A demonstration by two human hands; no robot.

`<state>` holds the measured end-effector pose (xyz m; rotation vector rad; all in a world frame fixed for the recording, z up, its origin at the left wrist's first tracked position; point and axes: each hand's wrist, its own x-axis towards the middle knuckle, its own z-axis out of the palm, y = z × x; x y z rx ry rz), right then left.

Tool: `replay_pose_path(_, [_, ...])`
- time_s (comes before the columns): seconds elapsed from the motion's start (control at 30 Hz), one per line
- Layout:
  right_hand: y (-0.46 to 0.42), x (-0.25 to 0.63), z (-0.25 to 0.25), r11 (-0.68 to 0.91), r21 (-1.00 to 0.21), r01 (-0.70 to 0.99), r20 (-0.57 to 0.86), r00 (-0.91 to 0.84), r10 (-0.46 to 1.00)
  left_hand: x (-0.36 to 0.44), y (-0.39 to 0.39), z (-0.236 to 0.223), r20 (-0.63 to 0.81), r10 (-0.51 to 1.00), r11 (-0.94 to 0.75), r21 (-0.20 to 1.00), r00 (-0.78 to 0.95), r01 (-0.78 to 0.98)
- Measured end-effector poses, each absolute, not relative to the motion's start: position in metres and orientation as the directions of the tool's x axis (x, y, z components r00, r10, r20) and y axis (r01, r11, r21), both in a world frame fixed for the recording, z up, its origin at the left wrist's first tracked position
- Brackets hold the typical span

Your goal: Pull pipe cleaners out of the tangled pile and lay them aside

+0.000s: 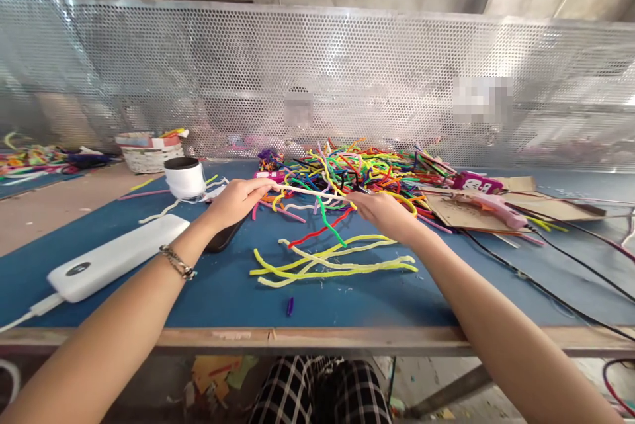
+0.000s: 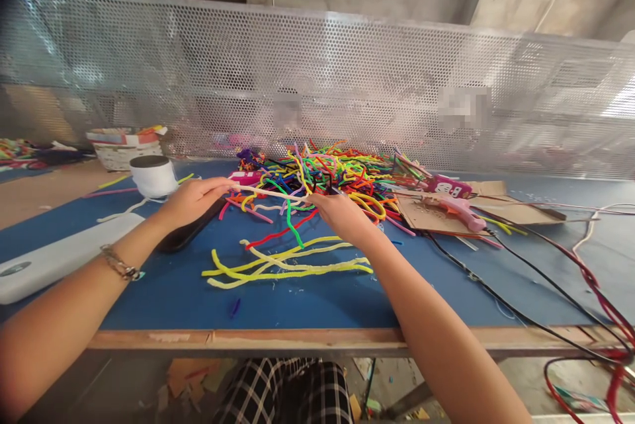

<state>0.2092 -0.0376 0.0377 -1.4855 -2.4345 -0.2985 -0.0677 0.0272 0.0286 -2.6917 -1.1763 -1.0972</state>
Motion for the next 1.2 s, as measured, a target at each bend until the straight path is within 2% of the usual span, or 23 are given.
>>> replay_pose_path(0.13, [-0.038, 0.212, 0.039, 0.401, 0.120, 0.908, 0.331, -0.417, 0.847, -0.069, 0.028, 0.030, 0.597, 0.661, -0.695, 0.259, 0.455, 0.671])
replay_pose_path(0.23, [-0.037, 0.213, 0.039, 0.414, 0.114, 0.903, 0.330, -0.428, 0.841, -0.067, 0.026, 0.032, 0.604, 0.657, -0.699, 0.264, 0.451, 0.665])
replay_pose_path(0.33, [-0.038, 0.210, 0.040, 0.406, 0.095, 0.909, 0.265, -0.417, 0.870, -0.067, 0.025, 0.034, 0.610, 0.664, -0.688, 0.272, 0.433, 0.673])
replay_pose_path(0.53, [-0.042, 0.207, 0.043, 0.331, 0.171, 0.928, 0.228, -0.365, 0.903, -0.067, 0.027, 0.034, 0.600, 0.678, -0.680, 0.291, 0.425, 0.673])
replay_pose_path(0.7, [-0.039, 0.211, 0.041, 0.377, 0.136, 0.916, 0.290, -0.400, 0.869, -0.070, 0.028, 0.033, 0.591, 0.698, -0.654, 0.294, 0.405, 0.697])
replay_pose_path(0.87, [-0.038, 0.216, 0.039, 0.394, 0.096, 0.914, 0.358, -0.401, 0.844, -0.076, 0.031, 0.033, 0.594, 0.723, -0.628, 0.352, 0.352, 0.694])
replay_pose_path(1.07, [-0.037, 0.223, 0.041, 0.389, 0.147, 0.910, 0.394, -0.414, 0.820, -0.076, 0.033, 0.033, 0.572, 0.744, -0.611, 0.375, 0.345, 0.697])
replay_pose_path(1.2, [-0.035, 0.224, 0.039, 0.489, 0.035, 0.872, 0.430, -0.455, 0.780, -0.077, 0.034, 0.032, 0.577, 0.754, -0.584, 0.367, 0.315, 0.725])
